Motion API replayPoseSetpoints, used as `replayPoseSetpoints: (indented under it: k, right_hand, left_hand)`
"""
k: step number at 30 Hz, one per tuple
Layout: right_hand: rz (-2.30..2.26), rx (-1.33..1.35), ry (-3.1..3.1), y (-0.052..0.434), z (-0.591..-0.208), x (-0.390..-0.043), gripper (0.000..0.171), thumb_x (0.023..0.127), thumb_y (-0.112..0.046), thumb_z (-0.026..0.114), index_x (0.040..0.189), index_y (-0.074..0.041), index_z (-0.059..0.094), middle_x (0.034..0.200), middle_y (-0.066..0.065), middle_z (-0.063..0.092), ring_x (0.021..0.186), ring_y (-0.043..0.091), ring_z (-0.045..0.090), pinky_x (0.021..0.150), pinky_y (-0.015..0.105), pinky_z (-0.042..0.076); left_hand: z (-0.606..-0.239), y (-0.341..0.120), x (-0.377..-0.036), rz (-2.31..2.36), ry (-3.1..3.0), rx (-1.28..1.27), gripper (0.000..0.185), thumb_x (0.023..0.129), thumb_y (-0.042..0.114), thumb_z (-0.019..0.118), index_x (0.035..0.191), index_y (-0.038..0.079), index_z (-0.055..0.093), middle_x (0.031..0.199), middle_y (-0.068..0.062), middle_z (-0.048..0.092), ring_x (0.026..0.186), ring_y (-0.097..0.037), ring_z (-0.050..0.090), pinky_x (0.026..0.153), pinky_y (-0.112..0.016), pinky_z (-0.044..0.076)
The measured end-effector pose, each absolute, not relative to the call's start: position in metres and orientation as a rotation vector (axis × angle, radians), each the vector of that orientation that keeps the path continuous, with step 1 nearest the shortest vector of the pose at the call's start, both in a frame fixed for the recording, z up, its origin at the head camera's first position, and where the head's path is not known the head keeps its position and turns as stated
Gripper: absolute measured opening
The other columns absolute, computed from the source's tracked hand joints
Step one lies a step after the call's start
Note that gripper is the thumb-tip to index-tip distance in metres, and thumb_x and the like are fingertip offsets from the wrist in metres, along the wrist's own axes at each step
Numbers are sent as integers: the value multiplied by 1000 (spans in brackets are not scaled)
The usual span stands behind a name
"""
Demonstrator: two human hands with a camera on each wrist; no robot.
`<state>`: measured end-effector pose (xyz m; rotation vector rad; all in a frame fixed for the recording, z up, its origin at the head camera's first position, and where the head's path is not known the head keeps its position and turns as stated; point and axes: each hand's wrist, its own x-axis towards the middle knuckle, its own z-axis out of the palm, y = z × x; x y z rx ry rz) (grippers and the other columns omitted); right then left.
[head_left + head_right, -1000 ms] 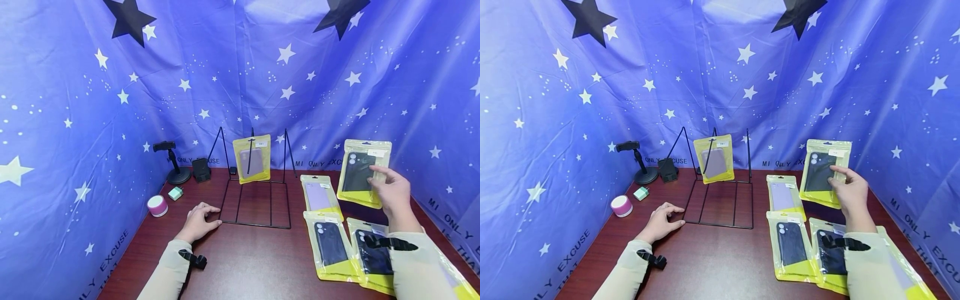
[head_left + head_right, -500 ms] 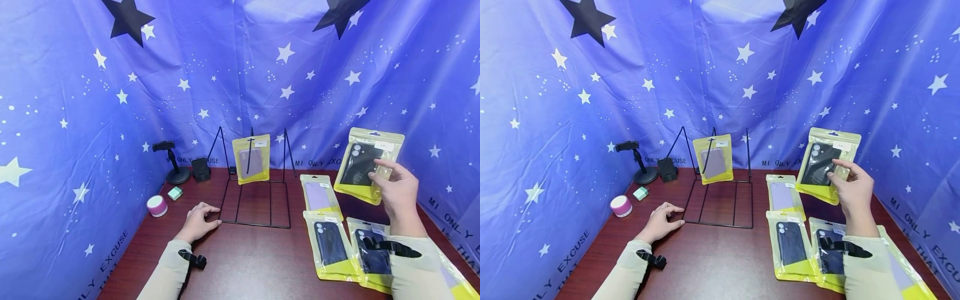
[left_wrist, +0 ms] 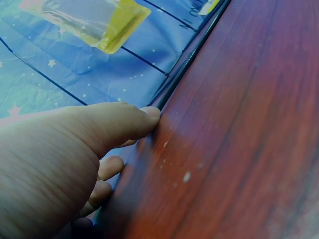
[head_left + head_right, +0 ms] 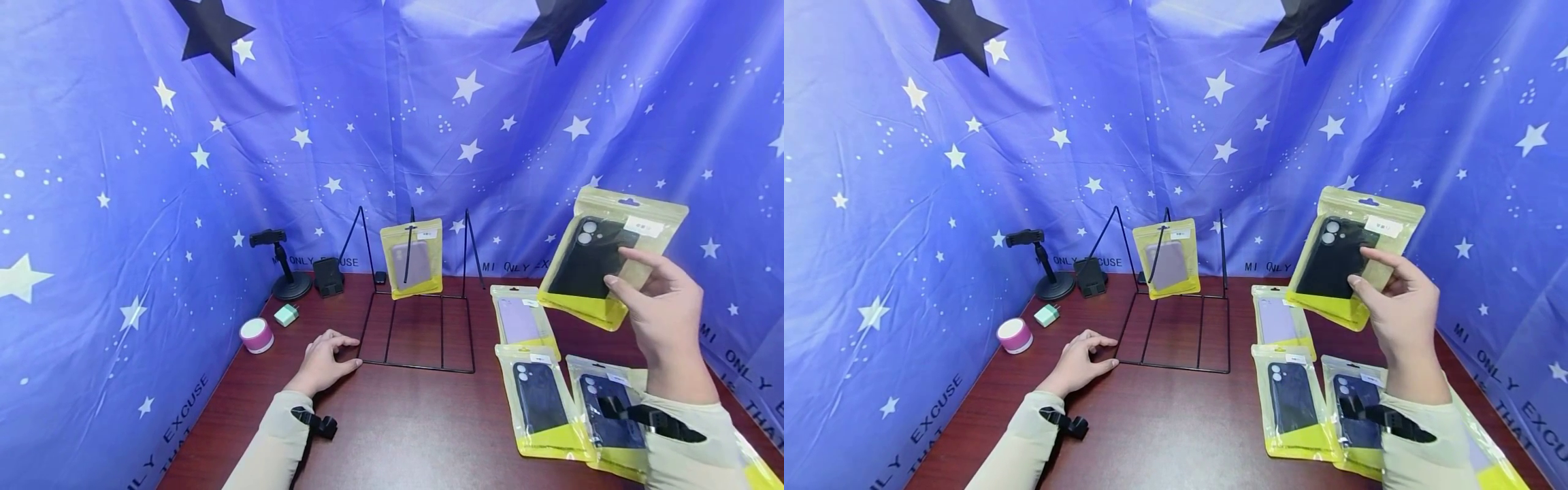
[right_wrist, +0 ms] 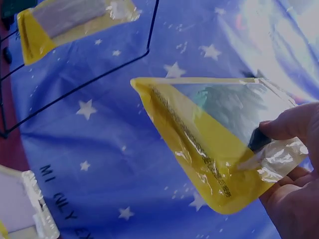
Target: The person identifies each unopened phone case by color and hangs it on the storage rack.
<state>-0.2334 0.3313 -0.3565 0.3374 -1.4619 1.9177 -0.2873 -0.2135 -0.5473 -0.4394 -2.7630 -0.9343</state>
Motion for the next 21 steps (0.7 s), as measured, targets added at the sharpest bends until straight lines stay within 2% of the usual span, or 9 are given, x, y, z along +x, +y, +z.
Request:
replayPoseSetpoints:
  k: [2, 6, 9, 11, 15, 18, 21]
  right_hand:
    - [1924, 394, -1469, 328, -352, -228, 49, 79, 34, 64, 126, 22, 61, 91, 13, 70, 60, 16, 63, 54, 21, 52]
    - [1913, 560, -1503, 320, -348, -220, 52, 78, 36, 61, 129, 24, 57, 95, 14, 68, 60, 18, 61, 54, 22, 52]
    - [1886, 722, -1518, 314, -346, -217, 55, 76, 38, 58, 130, 26, 53, 97, 17, 67, 58, 16, 58, 49, 21, 46]
    - [1879, 820, -1511, 311, -344, -215, 57, 74, 40, 56, 130, 27, 51, 104, 20, 67, 62, 17, 62, 49, 23, 44]
    - [1815, 889, -1547, 304, -341, -208, 60, 72, 40, 57, 130, 27, 52, 77, 15, 66, 54, 14, 58, 41, 26, 33]
    - [1746, 875, -1608, 298, -340, -202, 59, 72, 39, 60, 129, 24, 56, 56, 5, 53, 43, 6, 46, 37, 25, 25]
    - [1780, 919, -1610, 290, -341, -198, 59, 72, 40, 59, 129, 25, 54, 62, 8, 57, 49, 9, 54, 41, 22, 37]
  left_hand:
    - [-548, -213, -287, -931, -2760, -439, 39, 84, 40, 89, 119, 29, 79, 104, 9, 58, 92, -12, 50, 84, -43, 34]
    - [-548, -213, -288, -935, -2765, -437, 39, 84, 40, 89, 119, 29, 79, 103, 9, 57, 91, -12, 50, 85, -43, 33]
    - [-548, -213, -287, -939, -2769, -437, 39, 84, 40, 89, 119, 29, 79, 103, 10, 57, 91, -12, 50, 85, -43, 33]
    - [-548, -213, -288, -937, -2770, -439, 39, 84, 40, 89, 119, 29, 79, 102, 10, 57, 91, -12, 50, 85, -43, 33]
    - [-548, -214, -288, -930, -2773, -438, 38, 84, 40, 89, 120, 30, 78, 102, 11, 56, 91, -11, 50, 85, -42, 33]
    - [-549, -214, -289, -928, -2773, -437, 38, 84, 40, 89, 120, 30, 78, 103, 11, 56, 91, -11, 50, 86, -42, 33]
    - [-550, -214, -289, -928, -2769, -438, 39, 84, 40, 89, 120, 30, 78, 103, 11, 56, 92, -11, 50, 86, -43, 33]
